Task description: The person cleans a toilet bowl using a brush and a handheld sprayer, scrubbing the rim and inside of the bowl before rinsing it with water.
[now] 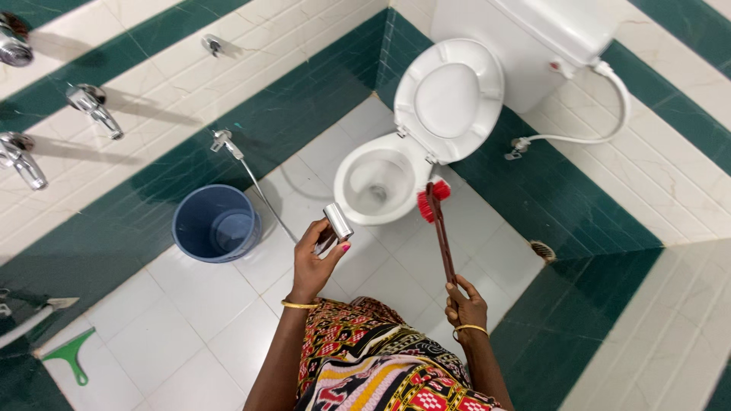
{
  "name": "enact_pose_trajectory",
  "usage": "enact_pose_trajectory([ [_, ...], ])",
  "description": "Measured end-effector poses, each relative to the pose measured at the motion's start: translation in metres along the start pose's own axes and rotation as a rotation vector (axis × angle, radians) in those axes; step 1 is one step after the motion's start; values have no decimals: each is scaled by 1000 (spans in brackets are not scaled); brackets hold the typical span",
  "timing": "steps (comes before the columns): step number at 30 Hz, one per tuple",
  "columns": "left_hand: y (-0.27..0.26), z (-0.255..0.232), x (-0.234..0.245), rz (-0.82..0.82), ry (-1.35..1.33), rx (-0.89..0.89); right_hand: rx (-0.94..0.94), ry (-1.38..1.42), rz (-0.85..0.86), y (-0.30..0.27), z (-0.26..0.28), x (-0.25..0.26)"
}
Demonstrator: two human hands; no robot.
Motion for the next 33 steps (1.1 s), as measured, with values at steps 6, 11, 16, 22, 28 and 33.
enact_pose_trajectory([
  [6, 94, 35, 91, 13, 130, 49, -7, 26, -83, 9, -5, -94],
  [11, 223, 90, 169, 60, 221, 33, -54, 60, -151, 5, -8, -166],
  [16, 371, 140, 230, 46, -62, 40, -64, 20, -244, -6, -4, -201],
  [22, 486, 185, 277, 14, -74, -63, -123, 56, -435, -23, 4, -211],
  [28, 522, 210, 294, -13, -71, -49, -158, 52, -554, -25, 6, -210],
  [33, 518, 214, 309, -68, 128, -48, -146, 79, -581, -30, 8, -216],
])
Point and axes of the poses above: each hand's wrist, its own y-axis towards the middle knuckle, its own x-axis out of the back of the hand, z = x × y, the point moved 6 cm from there along y, towards the middle knuckle, and after that the axes turned 4 degrees about -y, right-handed, at the moved point
